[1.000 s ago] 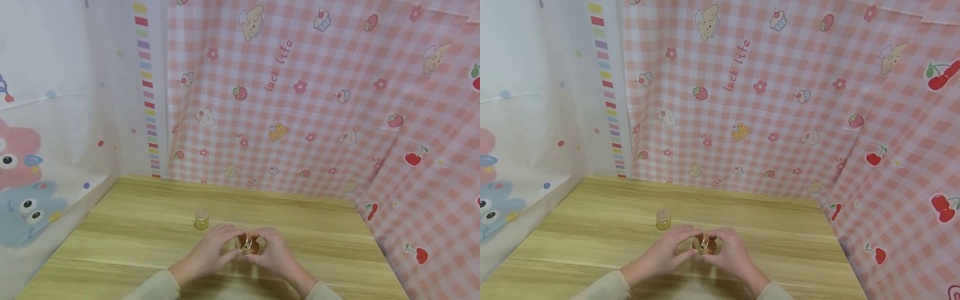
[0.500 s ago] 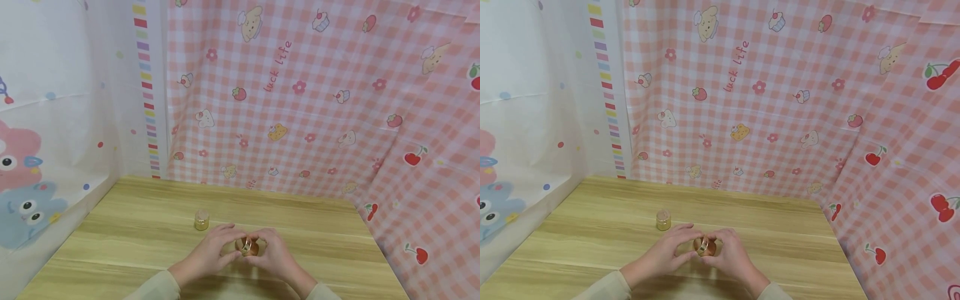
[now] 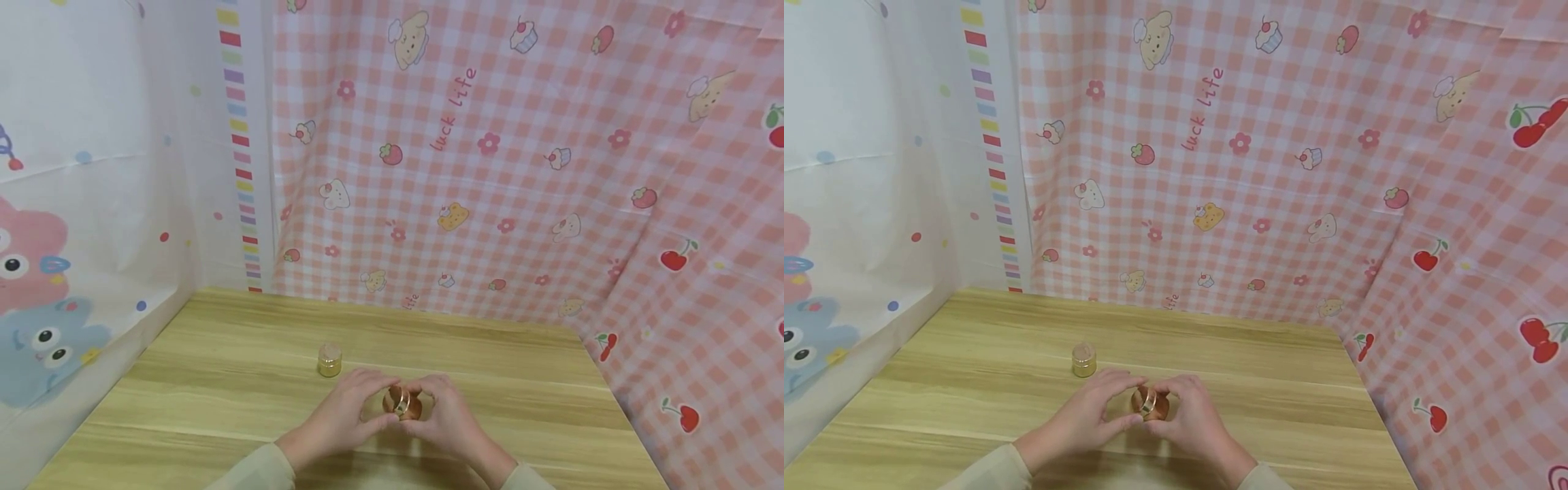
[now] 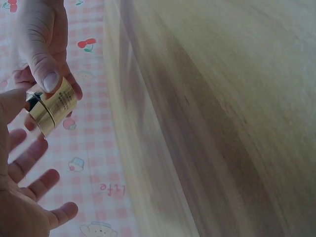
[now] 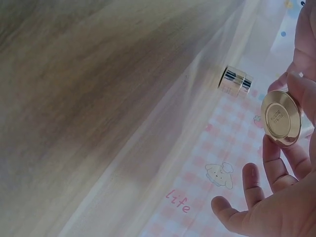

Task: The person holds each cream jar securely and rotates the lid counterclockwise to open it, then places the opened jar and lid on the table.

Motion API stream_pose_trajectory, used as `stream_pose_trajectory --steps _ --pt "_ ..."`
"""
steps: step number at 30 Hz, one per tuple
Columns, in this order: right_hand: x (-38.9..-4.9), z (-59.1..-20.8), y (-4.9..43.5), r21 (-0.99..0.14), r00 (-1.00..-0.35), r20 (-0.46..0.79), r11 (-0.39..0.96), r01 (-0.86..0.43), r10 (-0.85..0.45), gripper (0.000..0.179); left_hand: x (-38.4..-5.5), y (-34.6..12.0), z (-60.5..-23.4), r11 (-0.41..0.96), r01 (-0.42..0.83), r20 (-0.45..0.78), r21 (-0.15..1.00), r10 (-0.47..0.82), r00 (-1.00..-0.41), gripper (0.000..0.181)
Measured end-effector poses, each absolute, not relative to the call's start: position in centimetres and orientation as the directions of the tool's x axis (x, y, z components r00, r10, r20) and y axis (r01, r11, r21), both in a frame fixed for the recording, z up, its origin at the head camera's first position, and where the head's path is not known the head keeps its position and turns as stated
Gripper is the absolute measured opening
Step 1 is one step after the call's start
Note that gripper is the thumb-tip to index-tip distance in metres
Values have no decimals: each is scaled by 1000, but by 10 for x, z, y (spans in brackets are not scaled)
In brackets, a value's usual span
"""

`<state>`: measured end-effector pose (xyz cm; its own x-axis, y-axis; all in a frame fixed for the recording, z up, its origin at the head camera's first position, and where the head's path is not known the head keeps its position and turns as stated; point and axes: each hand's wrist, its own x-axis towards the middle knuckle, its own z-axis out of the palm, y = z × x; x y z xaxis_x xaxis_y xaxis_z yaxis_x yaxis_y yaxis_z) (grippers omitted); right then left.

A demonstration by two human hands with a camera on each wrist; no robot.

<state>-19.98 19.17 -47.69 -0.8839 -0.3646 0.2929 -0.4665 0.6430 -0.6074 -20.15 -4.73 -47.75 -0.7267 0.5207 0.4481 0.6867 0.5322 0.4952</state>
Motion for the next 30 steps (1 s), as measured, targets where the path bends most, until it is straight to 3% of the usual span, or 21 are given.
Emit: stream_pose_trajectory --steps 12,19,24,30 --pt "-200 -478 191 -587 -873 329 646 -488 -361 46 -203 -49 -479 523 731 490 438 543 -682 50" --pt "-199 -478 189 -583 -872 326 648 -489 -365 44 -202 -48 -477 540 686 439 488 526 -728 40" --pt "-198 -477 189 -588 -878 311 652 -478 -363 44 -202 -49 -476 554 639 377 534 521 -766 54" --pt "-198 -478 190 -592 -878 314 648 -479 -362 45 -202 -50 -477 546 695 410 467 562 -718 63"
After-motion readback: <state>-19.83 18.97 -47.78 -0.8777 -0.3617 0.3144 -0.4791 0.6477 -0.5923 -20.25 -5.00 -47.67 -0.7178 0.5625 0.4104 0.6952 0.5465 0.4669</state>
